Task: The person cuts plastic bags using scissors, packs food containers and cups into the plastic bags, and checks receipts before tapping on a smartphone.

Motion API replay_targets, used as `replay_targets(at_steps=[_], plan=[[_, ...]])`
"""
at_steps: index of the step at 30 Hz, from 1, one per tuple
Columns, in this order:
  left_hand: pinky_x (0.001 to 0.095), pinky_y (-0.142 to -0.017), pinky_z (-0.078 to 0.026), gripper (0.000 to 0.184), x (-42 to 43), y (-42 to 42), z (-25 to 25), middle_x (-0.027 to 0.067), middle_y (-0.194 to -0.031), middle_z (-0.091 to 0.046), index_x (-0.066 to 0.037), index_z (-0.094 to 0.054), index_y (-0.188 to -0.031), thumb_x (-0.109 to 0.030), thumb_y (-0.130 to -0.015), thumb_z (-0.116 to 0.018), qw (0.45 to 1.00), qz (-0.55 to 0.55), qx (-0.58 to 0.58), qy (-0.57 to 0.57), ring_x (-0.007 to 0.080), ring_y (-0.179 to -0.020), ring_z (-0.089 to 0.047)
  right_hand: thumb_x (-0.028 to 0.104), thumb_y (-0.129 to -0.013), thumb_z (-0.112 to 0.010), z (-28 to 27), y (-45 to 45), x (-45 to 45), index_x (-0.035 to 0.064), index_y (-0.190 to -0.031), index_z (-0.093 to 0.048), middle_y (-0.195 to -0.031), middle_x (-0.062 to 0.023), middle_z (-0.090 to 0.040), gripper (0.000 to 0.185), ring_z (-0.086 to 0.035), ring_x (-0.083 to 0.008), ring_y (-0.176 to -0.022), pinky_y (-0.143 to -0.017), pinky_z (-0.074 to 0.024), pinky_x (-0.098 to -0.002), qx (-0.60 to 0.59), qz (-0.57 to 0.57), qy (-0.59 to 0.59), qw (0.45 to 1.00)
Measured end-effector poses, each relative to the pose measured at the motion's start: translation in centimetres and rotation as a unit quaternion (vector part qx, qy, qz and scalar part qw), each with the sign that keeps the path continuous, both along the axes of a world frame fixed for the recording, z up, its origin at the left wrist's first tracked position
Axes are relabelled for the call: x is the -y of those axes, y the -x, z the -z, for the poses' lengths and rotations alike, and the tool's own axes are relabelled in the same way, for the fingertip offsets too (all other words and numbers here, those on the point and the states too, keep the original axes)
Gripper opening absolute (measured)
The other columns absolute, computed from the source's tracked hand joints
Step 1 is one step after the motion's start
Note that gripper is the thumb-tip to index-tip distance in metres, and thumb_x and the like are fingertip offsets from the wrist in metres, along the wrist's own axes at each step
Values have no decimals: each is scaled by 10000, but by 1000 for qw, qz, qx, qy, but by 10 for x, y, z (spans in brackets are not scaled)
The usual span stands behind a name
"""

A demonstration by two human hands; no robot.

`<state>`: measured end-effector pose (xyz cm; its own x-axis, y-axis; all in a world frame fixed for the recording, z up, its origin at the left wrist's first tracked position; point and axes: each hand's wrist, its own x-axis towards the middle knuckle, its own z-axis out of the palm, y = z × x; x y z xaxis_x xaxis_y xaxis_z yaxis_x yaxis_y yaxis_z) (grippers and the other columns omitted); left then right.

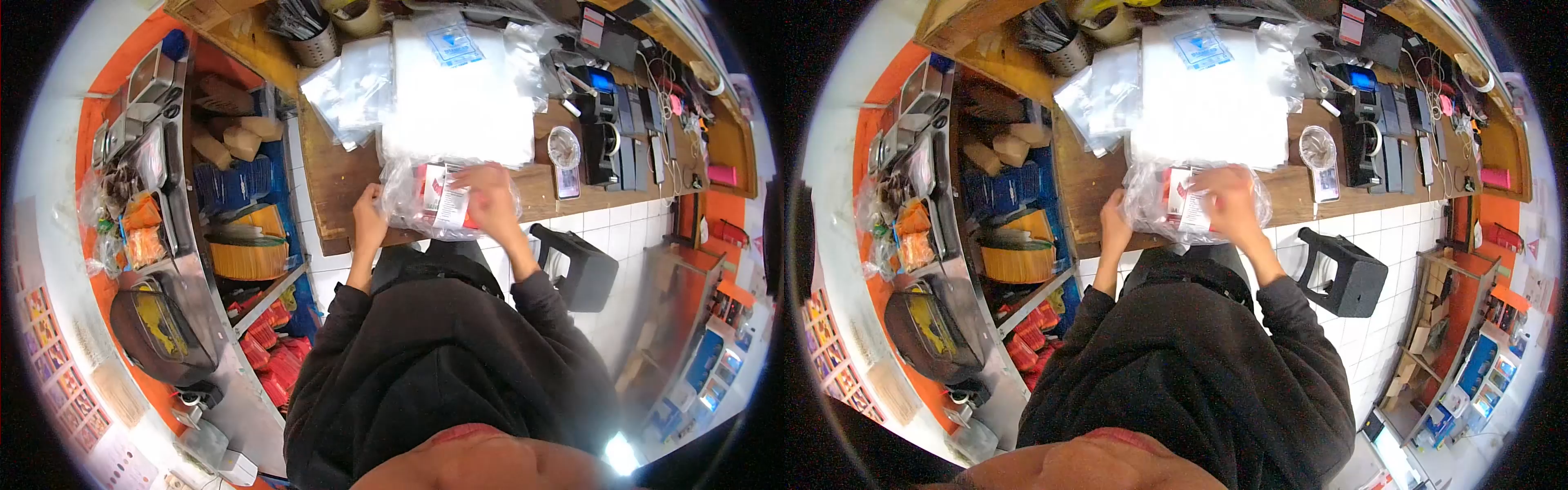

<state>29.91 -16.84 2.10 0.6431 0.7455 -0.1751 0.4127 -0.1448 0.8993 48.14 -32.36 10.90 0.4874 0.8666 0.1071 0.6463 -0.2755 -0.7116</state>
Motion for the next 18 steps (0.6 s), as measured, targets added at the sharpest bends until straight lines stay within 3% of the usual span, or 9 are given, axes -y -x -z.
replay_targets(at_steps=[3, 5, 7, 9, 10, 11, 13, 15, 18], plan=[[279, -694, -473, 266, -17, 21, -2, 90, -951, -644, -38, -598, -1087, -188, -868, -609, 996, 63, -28, 49, 163, -823, -604, 73, -816, -563, 31, -30, 60, 16, -957, -643, -1083, -136, -631, 171, -595, -244, -1022, -889, -432, -343, -81, 247, -20, 965], [304, -723, -487, 363, -37, 32, -4, 116, -1065, -614, -45, -557, -1169, -253, -877, -615, 951, -37, 36, 306, 195, -866, -616, 129, -868, -551, 91, -43, 99, -9, -1049, -602, -1105, -145, -620, 233, -585, -223, -1024, -880, -436, -321, -201, 339, 7, 919], [331, -764, -493, 425, -47, 19, -42, 131, -1141, -578, -39, -523, -1218, -285, -883, -615, 924, -76, 65, 369, 203, -918, -598, 173, -901, -542, 112, -45, 106, -29, -1116, -569, -1119, -152, -611, 296, -575, -210, -1029, -887, -429, -314, -293, 379, 33, 877], [344, -777, -494, 468, -41, -10, -55, 132, -1147, -582, -13, -496, -1243, -256, -867, -632, 948, 49, 34, 313, 199, -969, -582, 286, -911, -551, 118, -37, 91, -61, -1213, -493, -1154, -176, -592, 463, -564, -218, -1039, -891, -426, -308, -618, 292, -92, 724], [344, -777, -494, 468, -34, -24, -51, 132, -1147, -582, -13, -496, -1243, -256, -867, -632, 948, 49, 32, 312, 199, -969, -582, 191, -851, -615, 130, -44, 90, -51, -1115, -542, -1065, -153, -615, 365, -573, -190, -975, -857, -433, -297, -504, 341, -49, 792], [352, -777, -492, 436, -26, -38, -45, 135, -1116, -588, -16, -500, -1226, -204, -854, -628, 973, 145, 43, 177, 223, -970, -582, 191, -851, -615, 120, -42, 90, -51, -1115, -542, -1065, -153, -615, 365, -573, -190, -975, -857, -433, -297, -505, 340, -49, 791], [361, -778, -490, 410, -16, -43, -56, 138, -1085, -594, -20, -504, -1209, -152, -841, -625, 969, 238, 55, 32, 247, -970, -581, 49, -761, -637, 61, -44, 80, -23, -978, -548, -881, -85, -603, 245, -560, -160, -822, -766, -438, -281, -169, 303, -104, 932], [378, -765, -477, 324, -7, -38, -115, 149, -972, -593, -32, -530, -1112, -35, -793, -588, 967, 113, -21, -228, 304, -941, -580, 0, -722, -629, -6, -28, 78, -11, -917, -532, -804, -65, -562, 217, -527, -150, -746, -707, -430, -276, -115, 325, -99, 934], [390, -709, -467, 262, 9, -11, -177, 169, -865, -553, -46, -531, -1028, 18, -774, -542, 964, 13, 13, -267, 304, -860, -589, -43, -682, -624, -43, -3, 89, 3, -833, -510, -692, -42, -500, 195, -474, -135, -633, -611, -413, -269, -39, 368, -69, 926]])
